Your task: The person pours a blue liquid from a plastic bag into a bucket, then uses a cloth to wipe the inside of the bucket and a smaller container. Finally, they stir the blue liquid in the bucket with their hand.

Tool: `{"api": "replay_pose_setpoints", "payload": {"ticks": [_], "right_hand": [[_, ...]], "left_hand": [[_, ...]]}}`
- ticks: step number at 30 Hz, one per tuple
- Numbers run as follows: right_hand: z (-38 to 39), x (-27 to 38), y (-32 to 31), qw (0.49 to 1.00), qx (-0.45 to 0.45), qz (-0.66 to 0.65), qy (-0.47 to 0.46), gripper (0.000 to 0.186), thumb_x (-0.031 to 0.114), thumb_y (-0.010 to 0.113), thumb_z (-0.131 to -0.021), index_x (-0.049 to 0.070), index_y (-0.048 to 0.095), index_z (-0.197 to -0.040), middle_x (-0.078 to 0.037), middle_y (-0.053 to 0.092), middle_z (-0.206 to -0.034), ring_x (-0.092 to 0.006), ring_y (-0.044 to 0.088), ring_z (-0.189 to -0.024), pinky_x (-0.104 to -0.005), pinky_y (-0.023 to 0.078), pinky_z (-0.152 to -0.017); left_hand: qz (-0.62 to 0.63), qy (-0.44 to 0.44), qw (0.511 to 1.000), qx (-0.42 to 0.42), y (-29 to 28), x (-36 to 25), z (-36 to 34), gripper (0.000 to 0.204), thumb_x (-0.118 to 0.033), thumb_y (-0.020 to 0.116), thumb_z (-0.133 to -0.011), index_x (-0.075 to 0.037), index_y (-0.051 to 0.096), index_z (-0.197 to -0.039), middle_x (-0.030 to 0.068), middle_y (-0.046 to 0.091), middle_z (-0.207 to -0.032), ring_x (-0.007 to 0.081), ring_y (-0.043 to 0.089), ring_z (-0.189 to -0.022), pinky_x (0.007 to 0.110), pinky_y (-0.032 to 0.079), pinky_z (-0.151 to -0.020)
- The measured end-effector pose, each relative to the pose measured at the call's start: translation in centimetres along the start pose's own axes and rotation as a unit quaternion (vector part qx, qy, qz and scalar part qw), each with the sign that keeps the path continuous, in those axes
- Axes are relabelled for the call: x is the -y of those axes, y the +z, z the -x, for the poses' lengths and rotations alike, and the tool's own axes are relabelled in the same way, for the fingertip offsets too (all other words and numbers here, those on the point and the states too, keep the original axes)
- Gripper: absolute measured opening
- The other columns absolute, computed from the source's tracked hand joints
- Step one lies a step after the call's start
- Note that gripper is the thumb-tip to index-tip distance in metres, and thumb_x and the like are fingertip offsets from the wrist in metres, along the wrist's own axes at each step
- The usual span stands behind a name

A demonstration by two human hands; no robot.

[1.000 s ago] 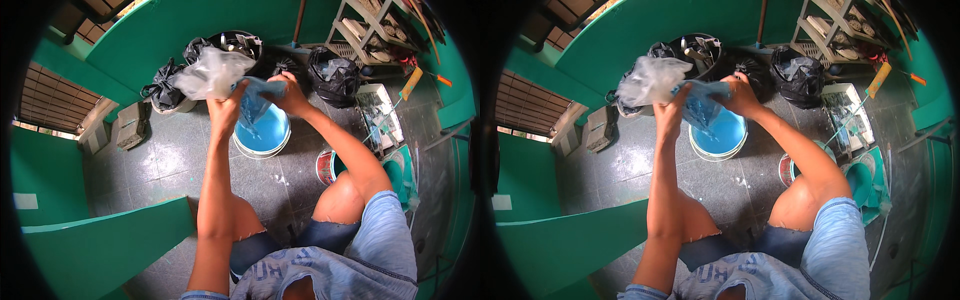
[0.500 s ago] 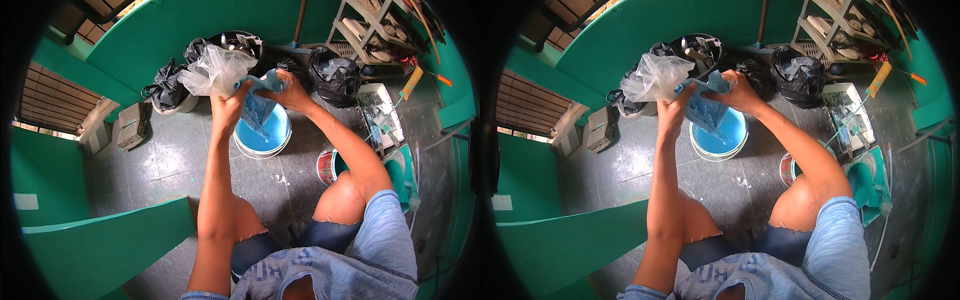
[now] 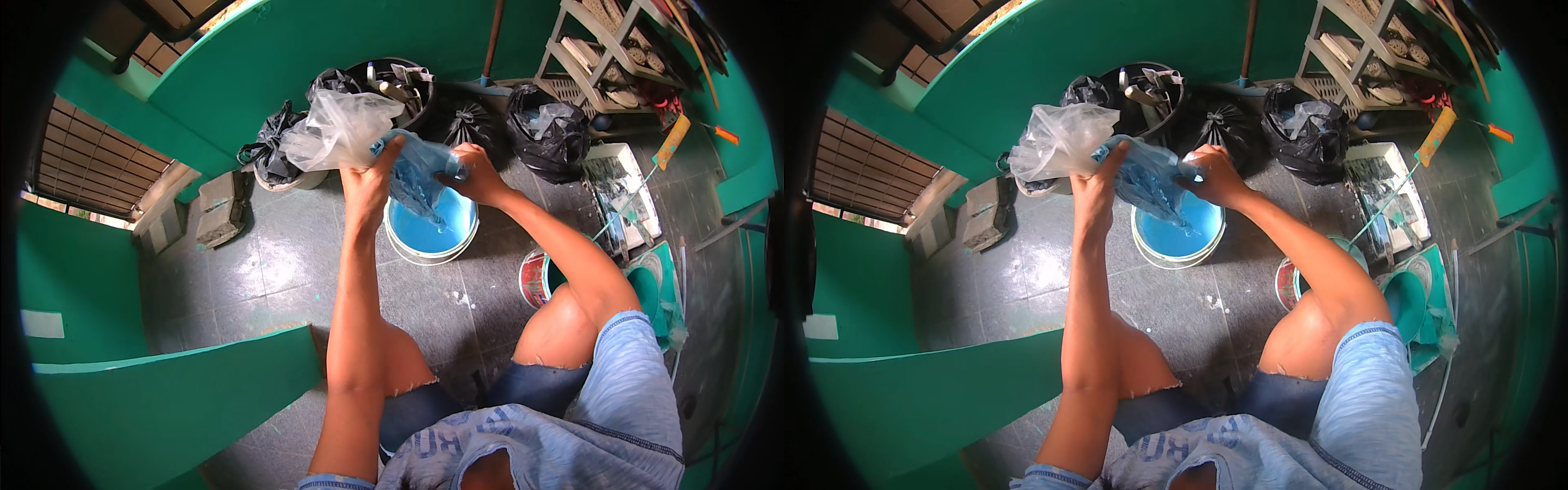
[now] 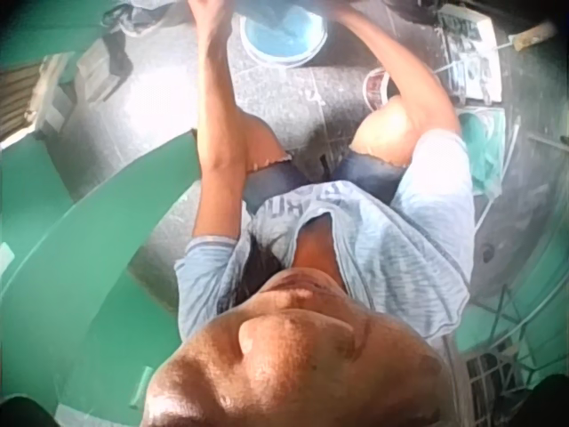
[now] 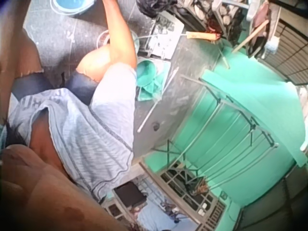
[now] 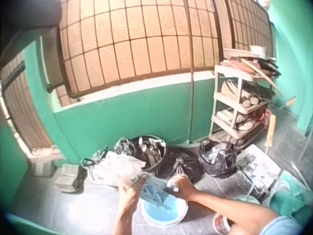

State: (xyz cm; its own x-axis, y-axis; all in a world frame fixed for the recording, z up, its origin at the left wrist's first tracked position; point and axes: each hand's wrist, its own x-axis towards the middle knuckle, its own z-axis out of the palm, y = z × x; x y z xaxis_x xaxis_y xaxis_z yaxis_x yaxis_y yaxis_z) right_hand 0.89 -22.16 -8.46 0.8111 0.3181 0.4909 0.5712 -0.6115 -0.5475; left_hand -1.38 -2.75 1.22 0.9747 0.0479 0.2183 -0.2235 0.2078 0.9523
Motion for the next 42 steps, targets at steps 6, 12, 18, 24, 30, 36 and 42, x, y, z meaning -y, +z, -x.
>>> {"api": "replay_pose_setpoints", "payload": {"ticks": [6, 12, 18, 24, 30, 36, 42], "right_hand": [[-3.6, 5.1, -2.3, 0.984, -0.038, -0.153, 0.088, 0.044, 0.036, 0.078, -0.057, 0.008, 0.064, -0.087, -0.007, 0.063, -0.086, -0.024, 0.056, -0.077, -0.0356, 0.042, -0.072], [-2.0, 3.2, 0.1, 0.997, -0.077, -0.001, -0.025, 0.033, 0.028, 0.076, -0.064, 0.008, 0.059, -0.085, -0.006, 0.057, -0.08, -0.0231, 0.054, -0.084, -0.0373, 0.036, -0.083], [-0.9, 1.6, 1.3, 0.998, -0.055, -0.025, -0.01, 0.035, 0.032, 0.074, -0.066, 0.01, 0.063, -0.091, -0.008, 0.059, -0.085, -0.0266, 0.052, -0.091, -0.0382, 0.035, -0.086], [-0.8, 1.7, 0.6, 0.997, 0.01, 0.023, 0.069, 0.032, 0.034, 0.073, -0.067, 0.007, 0.065, -0.084, -0.014, 0.062, -0.093, -0.0269, 0.054, -0.098, -0.038, 0.038, -0.087], [-0.9, 0.4, 0.1, 0.948, -0.046, -0.245, 0.2, 0.041, 0.037, 0.07, -0.071, 0.001, 0.063, -0.089, -0.014, 0.065, -0.087, -0.0247, 0.063, -0.081, -0.0332, 0.048, -0.073], [-1.3, 0.3, -0.3, 0.937, -0.018, -0.284, 0.204, 0.034, 0.029, 0.064, -0.079, 0.0, 0.061, -0.097, -0.011, 0.065, -0.086, -0.0179, 0.061, -0.082, -0.0309, 0.046, -0.074], [-1.5, 2.4, -2.0, 0.912, -0.029, -0.36, 0.195, 0.028, 0.023, 0.066, -0.078, 0.0, 0.063, -0.094, -0.007, 0.064, -0.083, -0.0135, 0.058, -0.078, -0.0281, 0.046, -0.074]], "left_hand": [[-0.038, 0.007, 0.998, 0.049, 0.0, 0.5, 0.1, 0.029, -0.009, 0.069, -0.074, -0.001, 0.056, -0.099, 0.0053, 0.059, -0.09, 0.0137, 0.055, -0.08, 0.026, 0.044, -0.071], [-0.018, 0.012, 0.999, 0.037, 0.7, 0.7, 0.5, 0.031, -0.006, 0.07, -0.072, -0.001, 0.056, -0.099, 0.0054, 0.06, -0.09, 0.0139, 0.055, -0.08, 0.026, 0.043, -0.071], [-0.011, 0.0, 0.999, 0.032, 0.5, 0.5, 0.6, 0.028, -0.003, 0.069, -0.071, -0.001, 0.058, -0.097, 0.0054, 0.061, -0.09, 0.0141, 0.055, -0.081, 0.026, 0.043, -0.071], [-0.08, 0.007, 0.996, 0.047, 0.7, -0.8, 0.5, 0.032, -0.007, 0.071, -0.07, 0.0, 0.058, -0.098, 0.0064, 0.061, -0.086, 0.0143, 0.056, -0.08, 0.026, 0.044, -0.071], [-0.268, 0.013, 0.96, 0.079, -1.3, -1.0, 0.2, 0.038, -0.013, 0.073, -0.068, 0.0, 0.058, -0.101, 0.0088, 0.062, -0.087, 0.0162, 0.056, -0.079, 0.027, 0.046, -0.067], [-0.177, -0.014, 0.984, -0.018, -3.0, 1.1, -0.8, 0.033, -0.01, 0.068, -0.071, 0.0, 0.057, -0.1, 0.0073, 0.06, -0.094, 0.0165, 0.054, -0.084, 0.029, 0.043, -0.075], [-0.157, 0.017, 0.987, -0.02, -3.3, 1.0, -1.1, 0.035, -0.008, 0.068, -0.071, 0.0, 0.056, -0.102, 0.0079, 0.059, -0.096, 0.0172, 0.053, -0.086, 0.029, 0.043, -0.077]]}}
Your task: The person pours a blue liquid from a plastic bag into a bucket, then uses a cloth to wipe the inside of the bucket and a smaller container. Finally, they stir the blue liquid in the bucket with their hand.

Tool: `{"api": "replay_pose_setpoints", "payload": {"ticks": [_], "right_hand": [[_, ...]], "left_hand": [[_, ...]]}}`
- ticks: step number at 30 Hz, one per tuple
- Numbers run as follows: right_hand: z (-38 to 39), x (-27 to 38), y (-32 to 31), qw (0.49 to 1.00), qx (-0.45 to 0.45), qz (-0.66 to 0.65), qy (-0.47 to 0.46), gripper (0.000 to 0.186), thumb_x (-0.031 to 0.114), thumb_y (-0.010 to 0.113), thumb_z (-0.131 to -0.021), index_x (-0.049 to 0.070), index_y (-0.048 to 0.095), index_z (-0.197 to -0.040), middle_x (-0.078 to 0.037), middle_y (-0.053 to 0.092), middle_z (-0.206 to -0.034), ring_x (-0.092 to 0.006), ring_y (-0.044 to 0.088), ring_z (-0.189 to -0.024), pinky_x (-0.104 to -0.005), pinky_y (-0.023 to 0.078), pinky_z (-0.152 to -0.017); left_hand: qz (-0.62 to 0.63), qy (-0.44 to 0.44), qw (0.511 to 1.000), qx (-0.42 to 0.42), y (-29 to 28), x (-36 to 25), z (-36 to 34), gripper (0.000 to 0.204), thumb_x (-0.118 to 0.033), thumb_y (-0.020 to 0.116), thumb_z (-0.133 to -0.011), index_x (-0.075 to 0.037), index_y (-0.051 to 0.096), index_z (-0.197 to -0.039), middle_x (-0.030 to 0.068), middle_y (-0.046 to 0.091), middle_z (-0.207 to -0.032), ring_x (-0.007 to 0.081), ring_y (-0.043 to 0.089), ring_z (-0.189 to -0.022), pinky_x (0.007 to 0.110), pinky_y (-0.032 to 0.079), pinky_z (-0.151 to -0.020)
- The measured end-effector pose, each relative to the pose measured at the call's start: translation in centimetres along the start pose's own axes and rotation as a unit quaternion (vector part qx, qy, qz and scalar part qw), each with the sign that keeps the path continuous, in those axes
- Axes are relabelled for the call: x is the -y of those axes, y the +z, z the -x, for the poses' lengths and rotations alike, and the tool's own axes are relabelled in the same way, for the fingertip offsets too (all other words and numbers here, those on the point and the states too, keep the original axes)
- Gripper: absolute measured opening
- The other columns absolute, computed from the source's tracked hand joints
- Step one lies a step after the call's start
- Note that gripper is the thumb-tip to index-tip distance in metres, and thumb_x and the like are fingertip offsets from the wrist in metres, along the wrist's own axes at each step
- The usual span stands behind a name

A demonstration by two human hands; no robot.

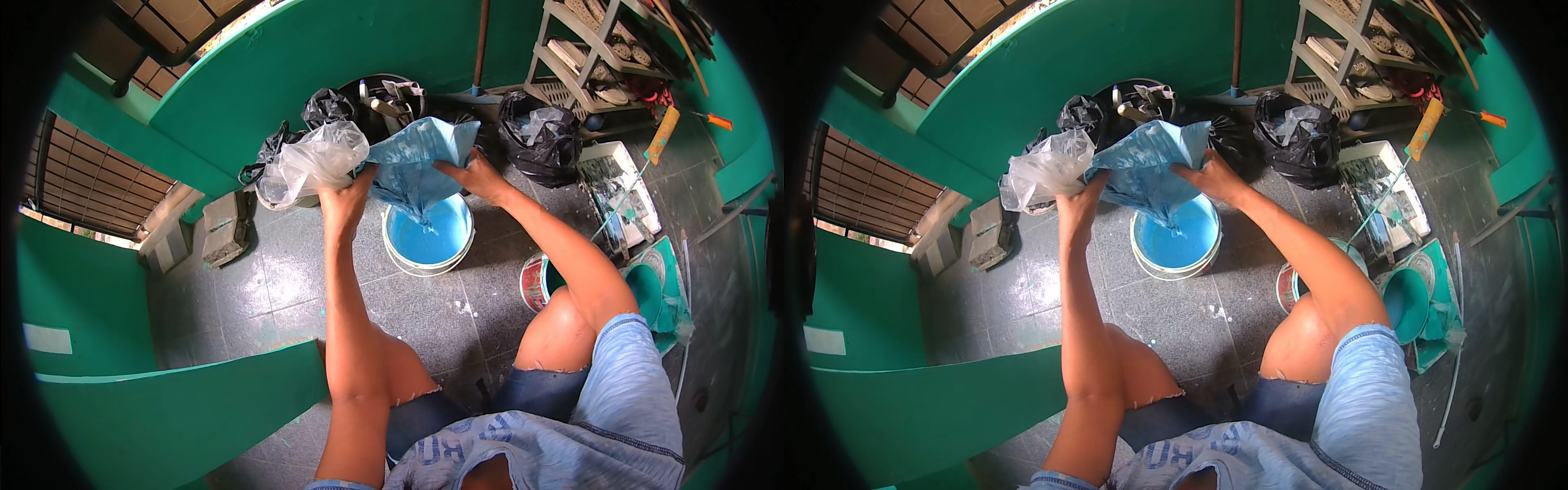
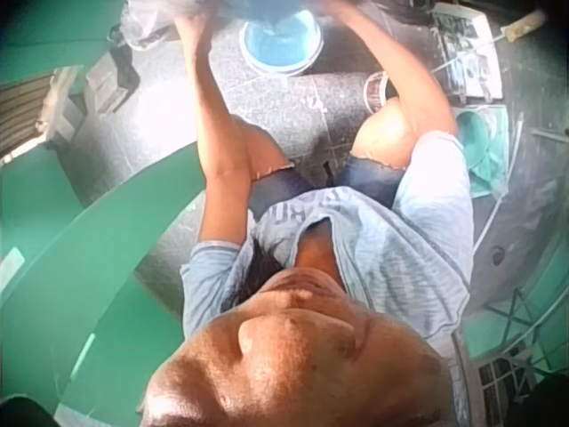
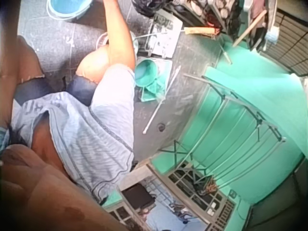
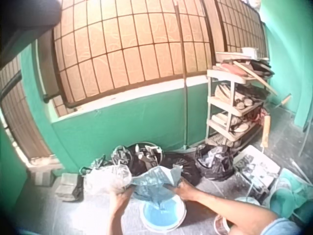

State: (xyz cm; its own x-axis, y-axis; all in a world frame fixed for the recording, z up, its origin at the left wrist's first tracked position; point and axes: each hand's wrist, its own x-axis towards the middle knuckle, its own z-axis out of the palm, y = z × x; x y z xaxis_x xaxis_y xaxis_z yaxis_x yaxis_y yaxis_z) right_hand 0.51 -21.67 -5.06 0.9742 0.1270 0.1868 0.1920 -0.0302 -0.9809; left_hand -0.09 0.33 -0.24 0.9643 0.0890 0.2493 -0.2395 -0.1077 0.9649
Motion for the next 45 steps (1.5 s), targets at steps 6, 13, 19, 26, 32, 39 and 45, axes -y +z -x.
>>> {"api": "replay_pose_setpoints", "payload": {"ticks": [6, 13, 19, 26, 32, 39, 45], "right_hand": [[-0.2, 2.2, 1.8, 0.998, 0.064, -0.009, -0.006, 0.035, 0.024, 0.076, -0.068, 0.002, 0.064, -0.092, -0.007, 0.065, -0.087, -0.0129, 0.059, -0.078, -0.0279, 0.047, -0.073], [-0.1, 3.1, 2.2, 0.998, 0.054, 0.007, -0.029, 0.036, 0.025, 0.077, -0.066, 0.002, 0.064, -0.091, -0.007, 0.066, -0.084, -0.0144, 0.061, -0.077, -0.0285, 0.047, -0.072], [-0.6, 2.0, 2.4, 0.992, 0.05, 0.112, -0.004, 0.038, 0.027, 0.077, -0.063, 0.001, 0.063, -0.088, -0.009, 0.064, -0.081, -0.0163, 0.059, -0.075, -0.0308, 0.046, -0.07], [-0.5, -2.0, 1.9, 0.968, 0.018, 0.242, -0.063, 0.054, 0.041, 0.078, -0.056, 0.0, 0.059, -0.086, -0.016, 0.057, -0.086, -0.0316, 0.053, -0.088, -0.0388, 0.04, -0.08], [0.3, -2.5, 2.0, 0.956, 0.025, 0.28, -0.084, 0.047, 0.041, 0.076, -0.058, 0.004, 0.062, -0.084, -0.015, 0.057, -0.087, -0.031, 0.053, -0.089, -0.0381, 0.038, -0.082], [0.3, 0.0, 1.4, 0.972, 0.052, 0.228, -0.028, 0.047, 0.042, 0.074, -0.062, 0.006, 0.064, -0.09, -0.014, 0.063, -0.088, -0.0285, 0.059, -0.084, -0.0362, 0.044, -0.079], [-0.5, 2.4, 1.7, 0.997, 0.049, -0.014, 0.054, 0.037, 0.034, 0.07, -0.073, 0.001, 0.065, -0.089, -0.007, 0.066, -0.081, -0.0142, 0.061, -0.075, -0.0282, 0.047, -0.071]], "left_hand": [[0.097, -0.04, 0.99, 0.091, 1.2, -0.9, 0.0, 0.035, -0.004, 0.067, -0.071, -0.001, 0.056, -0.105, 0.0064, 0.059, -0.097, 0.0155, 0.054, -0.087, 0.028, 0.041, -0.079], [0.103, -0.051, 0.985, 0.128, 1.8, -0.6, 0.1, 0.035, -0.007, 0.066, -0.074, -0.001, 0.056, -0.106, 0.0049, 0.06, -0.099, 0.0134, 0.054, -0.088, 0.027, 0.04, -0.08], [0.07, -0.01, 0.989, 0.134, 1.9, -0.5, 0.4, 0.036, -0.006, 0.068, -0.073, 0.0, 0.055, -0.107, 0.0058, 0.059, -0.099, 0.0144, 0.054, -0.088, 0.027, 0.042, -0.078], [0.083, -0.019, 0.993, 0.082, 1.8, -0.5, 0.9, 0.036, -0.004, 0.071, -0.069, 0.001, 0.056, -0.102, 0.0078, 0.06, -0.096, 0.0163, 0.055, -0.086, 0.028, 0.043, -0.077], [0.085, -0.009, 0.995, 0.047, 2.1, -1.1, 0.9, 0.035, -0.004, 0.071, -0.07, 0.001, 0.057, -0.101, 0.0073, 0.06, -0.096, 0.0156, 0.055, -0.086, 0.027, 0.043, -0.077], [0.063, -0.006, 0.996, 0.055, 1.8, -1.9, 0.4, 0.032, -0.006, 0.067, -0.073, 0.0, 0.057, -0.103, 0.0053, 0.059, -0.097, 0.0135, 0.053, -0.086, 0.026, 0.042, -0.077], [0.091, -0.009, 0.994, 0.065, 1.3, -0.4, 0.3, 0.032, -0.009, 0.063, -0.076, 0.0, 0.054, -0.105, 0.0058, 0.058, -0.097, 0.0144, 0.052, -0.086, 0.026, 0.041, -0.078]]}}
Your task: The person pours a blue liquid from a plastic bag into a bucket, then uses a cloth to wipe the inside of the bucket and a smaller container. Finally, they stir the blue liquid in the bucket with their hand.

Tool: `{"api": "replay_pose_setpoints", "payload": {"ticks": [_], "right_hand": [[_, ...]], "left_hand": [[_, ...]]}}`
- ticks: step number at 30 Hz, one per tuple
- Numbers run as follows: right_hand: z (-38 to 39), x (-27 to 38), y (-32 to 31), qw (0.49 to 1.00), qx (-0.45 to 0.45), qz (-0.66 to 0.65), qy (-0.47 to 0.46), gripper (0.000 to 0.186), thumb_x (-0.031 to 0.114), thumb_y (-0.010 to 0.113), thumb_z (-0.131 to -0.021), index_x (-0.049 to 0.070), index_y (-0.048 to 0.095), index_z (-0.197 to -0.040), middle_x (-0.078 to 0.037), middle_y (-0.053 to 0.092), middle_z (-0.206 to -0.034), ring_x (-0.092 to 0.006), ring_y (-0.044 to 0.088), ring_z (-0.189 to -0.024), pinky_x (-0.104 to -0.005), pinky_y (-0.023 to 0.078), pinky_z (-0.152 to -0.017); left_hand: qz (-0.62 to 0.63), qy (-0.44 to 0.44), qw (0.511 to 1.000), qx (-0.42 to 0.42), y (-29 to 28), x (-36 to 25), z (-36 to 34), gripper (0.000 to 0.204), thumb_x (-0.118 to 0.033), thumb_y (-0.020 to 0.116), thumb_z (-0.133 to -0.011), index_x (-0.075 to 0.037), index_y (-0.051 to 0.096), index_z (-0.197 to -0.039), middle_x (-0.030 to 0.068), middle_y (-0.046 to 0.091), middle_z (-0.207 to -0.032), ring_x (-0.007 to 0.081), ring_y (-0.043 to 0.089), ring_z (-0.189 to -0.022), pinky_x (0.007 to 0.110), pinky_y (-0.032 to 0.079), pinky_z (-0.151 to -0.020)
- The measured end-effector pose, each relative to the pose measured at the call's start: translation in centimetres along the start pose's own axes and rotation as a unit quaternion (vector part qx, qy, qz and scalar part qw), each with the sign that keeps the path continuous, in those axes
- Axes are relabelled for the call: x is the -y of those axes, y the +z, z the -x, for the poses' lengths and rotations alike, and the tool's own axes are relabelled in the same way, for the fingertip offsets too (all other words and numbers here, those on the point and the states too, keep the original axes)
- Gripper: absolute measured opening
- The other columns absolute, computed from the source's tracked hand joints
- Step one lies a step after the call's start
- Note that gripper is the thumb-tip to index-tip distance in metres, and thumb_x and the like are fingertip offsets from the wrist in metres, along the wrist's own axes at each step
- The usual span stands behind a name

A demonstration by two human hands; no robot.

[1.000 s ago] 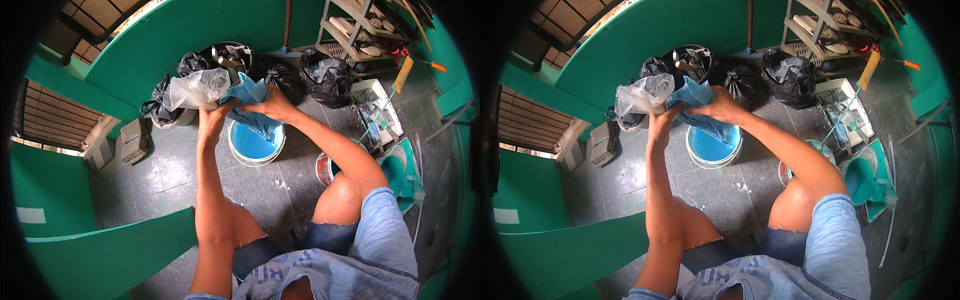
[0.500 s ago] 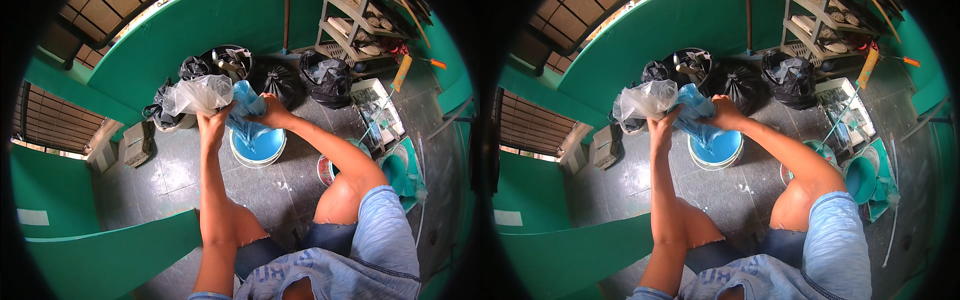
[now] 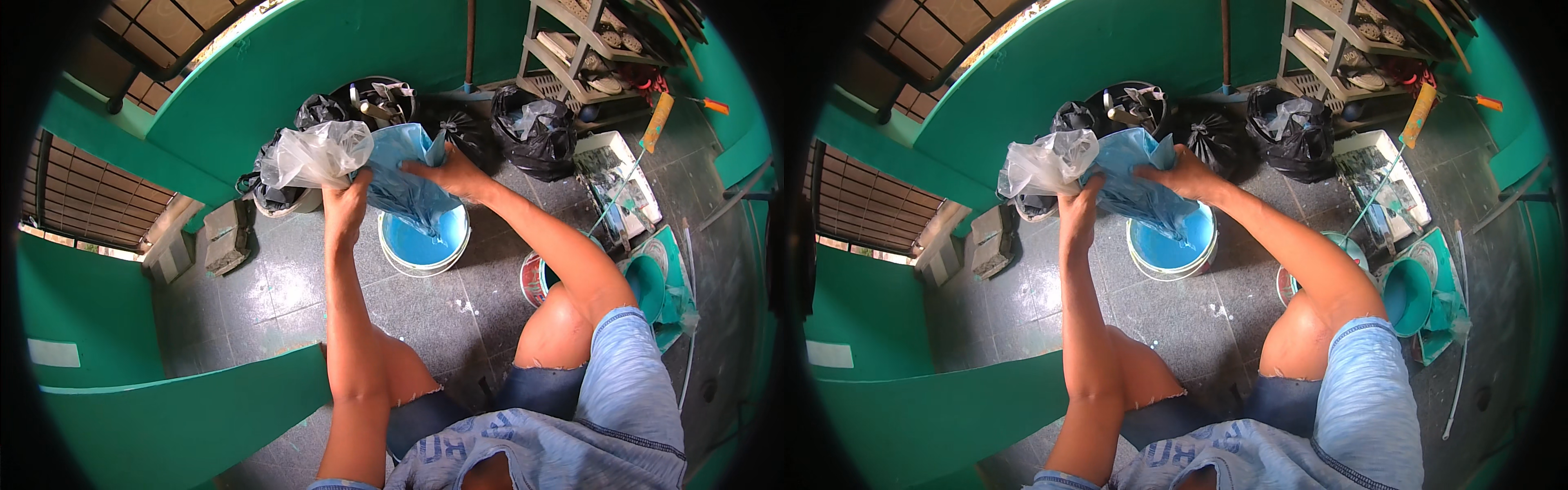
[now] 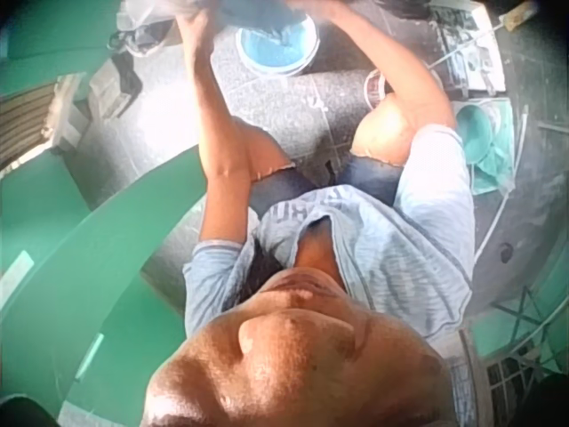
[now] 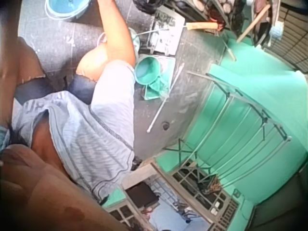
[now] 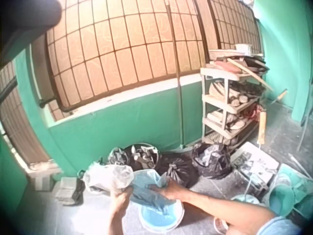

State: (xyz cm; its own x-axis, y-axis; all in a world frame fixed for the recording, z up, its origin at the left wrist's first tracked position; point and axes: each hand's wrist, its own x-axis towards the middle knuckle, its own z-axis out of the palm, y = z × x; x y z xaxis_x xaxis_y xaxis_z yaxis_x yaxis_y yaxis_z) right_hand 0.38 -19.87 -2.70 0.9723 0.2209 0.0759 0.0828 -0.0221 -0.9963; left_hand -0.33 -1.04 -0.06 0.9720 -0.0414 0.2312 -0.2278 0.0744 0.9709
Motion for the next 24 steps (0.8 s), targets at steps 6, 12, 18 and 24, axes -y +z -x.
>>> {"api": "replay_pose_setpoints", "payload": {"ticks": [6, 12, 18, 24], "right_hand": [[0.7, 0.9, 0.6, 1.0, 0.005, -0.002, -0.006, 0.033, 0.032, 0.07, -0.074, 0.003, 0.065, -0.089, -0.006, 0.066, -0.081, -0.0117, 0.06, -0.074, -0.0282, 0.047, -0.068], [0.1, -0.6, 0.4, 0.972, -0.015, 0.205, -0.115, 0.039, 0.037, 0.074, -0.065, 0.004, 0.065, -0.085, -0.011, 0.064, -0.078, -0.0216, 0.06, -0.076, -0.0344, 0.045, -0.073], [-0.1, -2.7, 0.8, 0.912, -0.041, 0.348, -0.212, 0.042, 0.037, 0.075, -0.061, 0.008, 0.063, -0.088, -0.009, 0.059, -0.083, -0.0249, 0.053, -0.089, -0.0369, 0.036, -0.083], [0.0, -4.3, 0.8, 0.892, -0.025, 0.394, -0.221, 0.043, 0.037, 0.074, -0.063, 0.008, 0.061, -0.091, -0.008, 0.058, -0.086, -0.0257, 0.051, -0.088, -0.0366, 0.035, -0.082]], "left_hand": [[-0.07, 0.003, 0.996, 0.058, 0.2, -0.9, 0.0, 0.039, -0.007, 0.069, -0.07, 0.0, 0.054, -0.105, 0.007, 0.059, -0.096, 0.0165, 0.055, -0.088, 0.028, 0.045, -0.077], [-0.024, -0.014, 0.999, 0.027, 1.1, -0.9, -0.2, 0.036, -0.006, 0.07, -0.07, 0.0, 0.056, -0.103, 0.007, 0.06, -0.095, 0.0161, 0.056, -0.087, 0.028, 0.045, -0.077], [-0.002, -0.011, 1.0, -0.001, 0.7, 0.6, 0.2, 0.037, -0.001, 0.067, -0.071, 0.001, 0.054, -0.105, 0.0074, 0.06, -0.096, 0.016, 0.056, -0.086, 0.028, 0.044, -0.077], [0.045, -0.01, 0.999, 0.009, 1.4, -1.0, 0.4, 0.038, -0.002, 0.07, -0.069, 0.002, 0.054, -0.104, 0.008, 0.059, -0.096, 0.0167, 0.055, -0.087, 0.028, 0.043, -0.078]]}}
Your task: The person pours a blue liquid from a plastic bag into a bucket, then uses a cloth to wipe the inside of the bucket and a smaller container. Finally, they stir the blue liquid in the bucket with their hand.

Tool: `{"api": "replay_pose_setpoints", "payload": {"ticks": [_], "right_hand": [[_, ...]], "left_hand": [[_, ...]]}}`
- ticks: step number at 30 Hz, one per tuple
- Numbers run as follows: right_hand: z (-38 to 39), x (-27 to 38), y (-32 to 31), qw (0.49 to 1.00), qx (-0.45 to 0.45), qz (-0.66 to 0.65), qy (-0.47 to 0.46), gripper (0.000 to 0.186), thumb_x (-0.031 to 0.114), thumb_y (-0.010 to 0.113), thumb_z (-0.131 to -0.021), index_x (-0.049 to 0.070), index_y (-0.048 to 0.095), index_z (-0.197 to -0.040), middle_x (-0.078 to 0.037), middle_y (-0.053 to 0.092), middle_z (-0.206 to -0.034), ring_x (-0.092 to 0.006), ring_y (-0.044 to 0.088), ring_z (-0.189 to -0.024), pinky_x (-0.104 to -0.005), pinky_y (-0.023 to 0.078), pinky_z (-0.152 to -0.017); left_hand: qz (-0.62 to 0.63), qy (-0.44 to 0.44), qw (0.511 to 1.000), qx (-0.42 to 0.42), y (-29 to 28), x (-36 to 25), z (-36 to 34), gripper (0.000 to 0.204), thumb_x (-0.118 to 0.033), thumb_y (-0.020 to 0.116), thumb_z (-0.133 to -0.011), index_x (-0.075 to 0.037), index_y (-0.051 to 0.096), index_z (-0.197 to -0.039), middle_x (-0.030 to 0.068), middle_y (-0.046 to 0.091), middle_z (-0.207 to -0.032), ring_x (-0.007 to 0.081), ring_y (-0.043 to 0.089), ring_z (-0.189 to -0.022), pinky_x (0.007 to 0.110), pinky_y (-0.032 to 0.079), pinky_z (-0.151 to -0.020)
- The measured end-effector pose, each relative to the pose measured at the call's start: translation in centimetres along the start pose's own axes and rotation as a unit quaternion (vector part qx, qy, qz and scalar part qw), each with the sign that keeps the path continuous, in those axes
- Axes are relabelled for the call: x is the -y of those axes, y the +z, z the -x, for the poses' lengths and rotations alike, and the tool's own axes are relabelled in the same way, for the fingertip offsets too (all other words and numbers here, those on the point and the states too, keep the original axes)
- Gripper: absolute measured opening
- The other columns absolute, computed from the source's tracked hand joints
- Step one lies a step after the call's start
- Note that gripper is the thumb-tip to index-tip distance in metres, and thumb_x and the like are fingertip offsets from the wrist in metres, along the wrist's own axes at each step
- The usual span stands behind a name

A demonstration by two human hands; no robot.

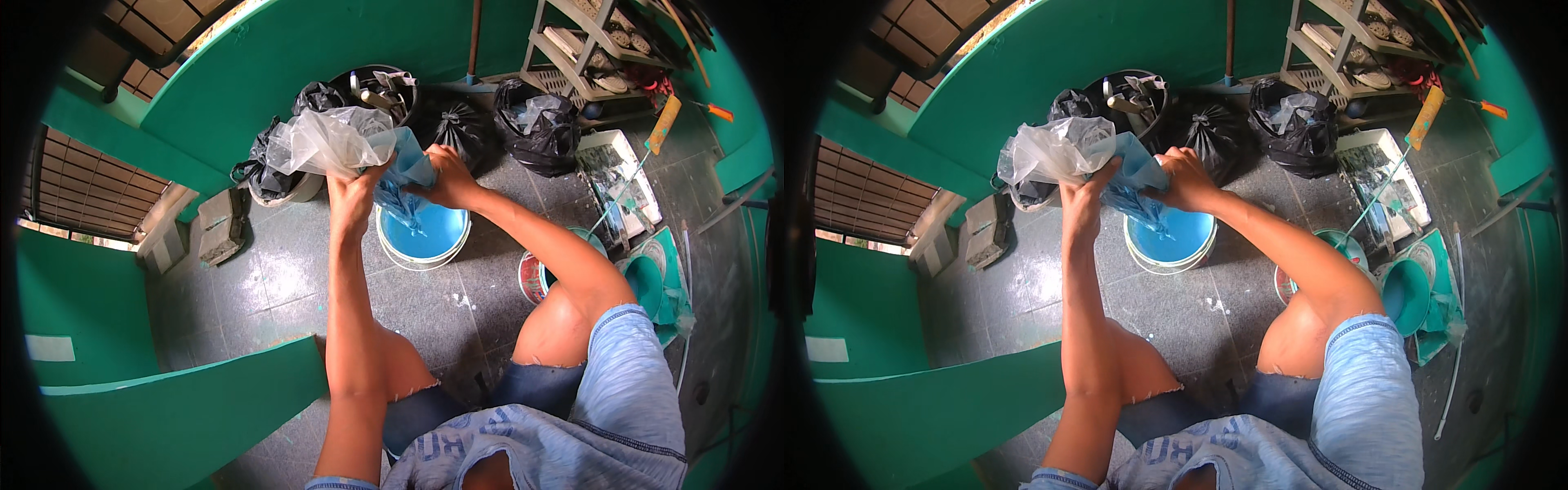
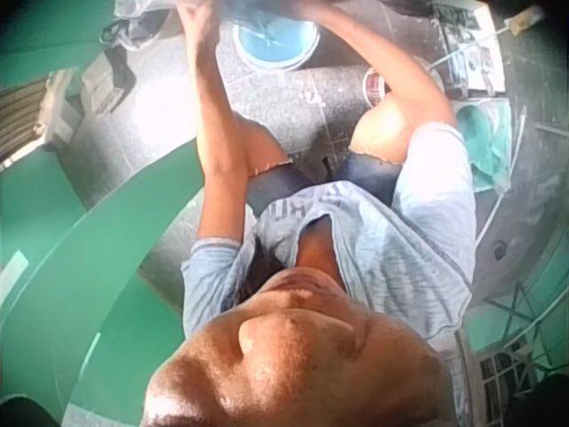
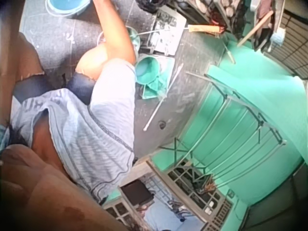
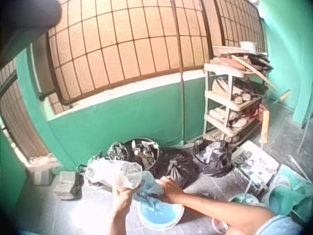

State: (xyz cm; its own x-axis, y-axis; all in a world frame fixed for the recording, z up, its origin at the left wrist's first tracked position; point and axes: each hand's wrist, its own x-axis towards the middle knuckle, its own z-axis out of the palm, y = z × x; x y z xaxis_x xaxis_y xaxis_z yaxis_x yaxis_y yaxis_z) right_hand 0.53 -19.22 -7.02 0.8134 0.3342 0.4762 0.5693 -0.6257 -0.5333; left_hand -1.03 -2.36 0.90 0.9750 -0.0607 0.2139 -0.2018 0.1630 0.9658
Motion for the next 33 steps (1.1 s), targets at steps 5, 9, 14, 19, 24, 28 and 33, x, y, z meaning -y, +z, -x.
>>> {"api": "replay_pose_setpoints", "payload": {"ticks": [5, 9, 14, 19, 24, 28, 33], "right_hand": [[0.7, -0.5, 1.0, 0.999, 0.016, 0.02, 0.038, 0.039, 0.037, 0.072, -0.065, 0.01, 0.061, -0.09, -0.008, 0.059, -0.085, -0.0251, 0.052, -0.088, -0.0373, 0.035, -0.082], [1.2, -1.5, 1.3, 0.998, 0.034, 0.039, 0.021, 0.038, 0.037, 0.071, -0.065, 0.012, 0.062, -0.091, -0.008, 0.058, -0.088, -0.0243, 0.051, -0.09, -0.0376, 0.035, -0.081], [0.6, -1.0, 0.2, 0.993, 0.076, -0.074, 0.056, 0.041, 0.036, 0.071, -0.064, 0.008, 0.062, -0.093, -0.008, 0.058, -0.086, -0.0261, 0.052, -0.09, -0.0385, 0.038, -0.084], [-2.2, 3.9, -2.7, 0.929, 0.046, -0.362, 0.063, 0.041, 0.032, 0.073, -0.065, 0.006, 0.062, -0.095, -0.008, 0.062, -0.076, -0.027, 0.058, -0.07, -0.0371, 0.045, -0.076], [-1.8, 2.1, -1.4, 0.985, -0.018, -0.172, 0.006, 0.035, 0.034, 0.073, -0.065, 0.009, 0.064, -0.088, -0.012, 0.063, -0.077, -0.0272, 0.059, -0.072, -0.0372, 0.044, -0.073], [-0.7, 1.9, -0.4, 0.994, -0.013, -0.11, 0.0, 0.033, 0.037, 0.072, -0.064, 0.012, 0.065, -0.084, -0.01, 0.061, -0.081, -0.025, 0.056, -0.082, -0.0375, 0.037, -0.082], [-0.1, 0.8, -0.1, 0.996, -0.001, -0.086, -0.011, 0.034, 0.033, 0.073, -0.066, 0.01, 0.062, -0.089, -0.009, 0.058, -0.09, -0.0253, 0.052, -0.092, -0.0373, 0.031, -0.087]], "left_hand": [[0.026, 0.012, 0.999, -0.02, 0.1, -0.4, 0.2, 0.037, 0.0, 0.069, -0.069, 0.002, 0.054, -0.103, 0.0084, 0.059, -0.096, 0.0166, 0.055, -0.086, 0.028, 0.043, -0.078], [0.036, 0.024, 0.999, -0.027, 0.2, -0.8, 0.3, 0.038, -0.001, 0.07, -0.069, 0.001, 0.055, -0.104, 0.0085, 0.06, -0.096, 0.0168, 0.056, -0.087, 0.028, 0.043, -0.079], [0.005, 0.019, 1.0, -0.008, -0.3, -1.3, 0.0, 0.04, -0.004, 0.072, -0.068, 0.0, 0.055, -0.104, 0.0074, 0.06, -0.096, 0.0165, 0.056, -0.087, 0.028, 0.043, -0.079], [-0.041, -0.023, 0.997, 0.055, -1.0, 0.2, -0.3, 0.043, -0.008, 0.072, -0.071, 0.0, 0.054, -0.108, 0.0075, 0.058, -0.102, 0.0173, 0.055, -0.092, 0.028, 0.042, -0.082], [-0.024, -0.017, 0.998, 0.055, -0.1, 0.4, 0.0, 0.043, -0.006, 0.072, -0.07, 0.0, 0.053, -0.108, 0.0084, 0.059, -0.101, 0.0172, 0.056, -0.09, 0.029, 0.042, -0.082], [-0.013, -0.002, 0.999, 0.045, -0.2, 0.7, 0.4, 0.043, -0.005, 0.071, -0.07, 0.0, 0.053, -0.108, 0.0087, 0.059, -0.101, 0.0176, 0.056, -0.091, 0.029, 0.042, -0.083], [-0.019, -0.004, 0.999, 0.04, 0.4, 0.4, 0.6, 0.043, -0.005, 0.07, -0.07, 0.0, 0.053, -0.109, 0.0087, 0.059, -0.101, 0.0177, 0.056, -0.091, 0.029, 0.043, -0.082]]}}
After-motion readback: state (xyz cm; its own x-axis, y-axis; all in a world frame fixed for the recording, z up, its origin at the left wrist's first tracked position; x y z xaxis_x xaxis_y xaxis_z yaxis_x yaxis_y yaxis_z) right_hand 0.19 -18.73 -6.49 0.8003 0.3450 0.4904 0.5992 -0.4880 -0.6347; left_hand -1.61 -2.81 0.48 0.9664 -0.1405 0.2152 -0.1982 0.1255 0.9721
